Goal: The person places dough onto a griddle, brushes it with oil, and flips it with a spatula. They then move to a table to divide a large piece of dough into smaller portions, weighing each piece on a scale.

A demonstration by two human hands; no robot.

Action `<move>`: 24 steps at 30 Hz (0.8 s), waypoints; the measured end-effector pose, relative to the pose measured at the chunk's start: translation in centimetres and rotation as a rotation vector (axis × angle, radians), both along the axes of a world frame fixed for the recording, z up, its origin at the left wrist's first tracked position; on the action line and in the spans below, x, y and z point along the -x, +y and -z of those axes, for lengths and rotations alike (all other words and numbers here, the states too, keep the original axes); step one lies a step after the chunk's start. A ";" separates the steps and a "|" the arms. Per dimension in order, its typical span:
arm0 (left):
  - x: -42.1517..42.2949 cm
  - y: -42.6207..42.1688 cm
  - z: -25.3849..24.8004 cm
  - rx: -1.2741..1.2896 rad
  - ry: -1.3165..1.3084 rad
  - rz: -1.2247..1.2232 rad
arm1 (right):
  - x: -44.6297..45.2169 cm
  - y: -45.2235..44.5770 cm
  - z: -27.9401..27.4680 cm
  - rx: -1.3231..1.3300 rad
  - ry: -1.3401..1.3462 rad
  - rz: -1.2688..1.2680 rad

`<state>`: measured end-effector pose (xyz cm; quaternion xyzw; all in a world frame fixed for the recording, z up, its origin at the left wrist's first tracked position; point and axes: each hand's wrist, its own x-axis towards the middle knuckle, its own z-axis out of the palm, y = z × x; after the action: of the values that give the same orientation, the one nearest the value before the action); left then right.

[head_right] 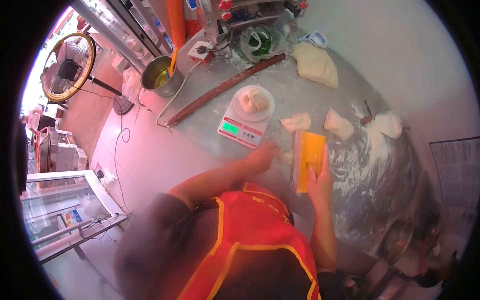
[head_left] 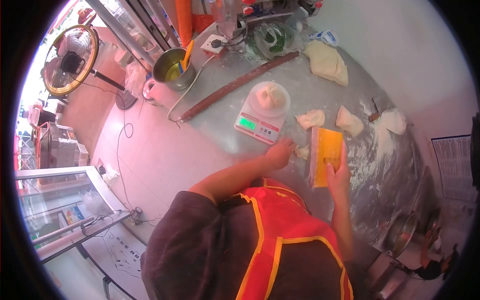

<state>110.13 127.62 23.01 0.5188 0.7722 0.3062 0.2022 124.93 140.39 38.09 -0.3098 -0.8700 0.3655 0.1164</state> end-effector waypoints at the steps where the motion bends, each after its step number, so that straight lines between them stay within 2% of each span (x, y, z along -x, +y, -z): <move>1: -0.1 -0.3 0.1 -0.011 -0.038 -0.009 | -0.3 0.0 0.0 0.015 -0.007 0.016; 3: 0.1 -1.0 0.3 -0.035 -0.113 -0.028 | -0.6 -0.1 -0.2 0.044 -0.018 0.047; 6: 2.6 -1.5 2.9 -0.284 0.118 0.083 | -0.9 0.1 -0.4 0.068 -0.024 0.079; 8: 6.1 -2.5 -0.4 -0.284 0.126 -0.070 | -1.2 0.1 -0.5 0.049 -0.028 0.083; 10: 9.6 -2.7 -5.4 -0.199 -0.164 -0.428 | -1.4 0.0 -0.6 0.049 -0.031 0.097; 12: 13.5 -3.1 -6.9 -0.177 -0.135 -0.629 | -1.3 -0.2 -0.8 0.068 -0.031 0.111; 15: 16.3 -3.1 -7.1 -0.272 0.165 -0.539 | -1.3 -0.2 -0.4 0.036 -0.008 0.115; 18: 15.5 -1.2 -4.6 -0.259 0.393 -0.340 | -1.0 -0.1 0.5 -0.003 0.047 0.111; 21: 14.3 1.1 -3.6 -0.064 0.529 -0.343 | -1.1 -0.1 0.5 0.014 0.023 0.135; 24: 15.8 3.6 -5.0 0.186 0.342 -0.323 | -1.6 0.3 -0.9 0.162 -0.046 0.233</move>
<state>94.37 131.27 28.05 0.4121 0.8929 0.1699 0.0641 126.48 140.67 38.99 -0.4254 -0.7982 0.4112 0.1129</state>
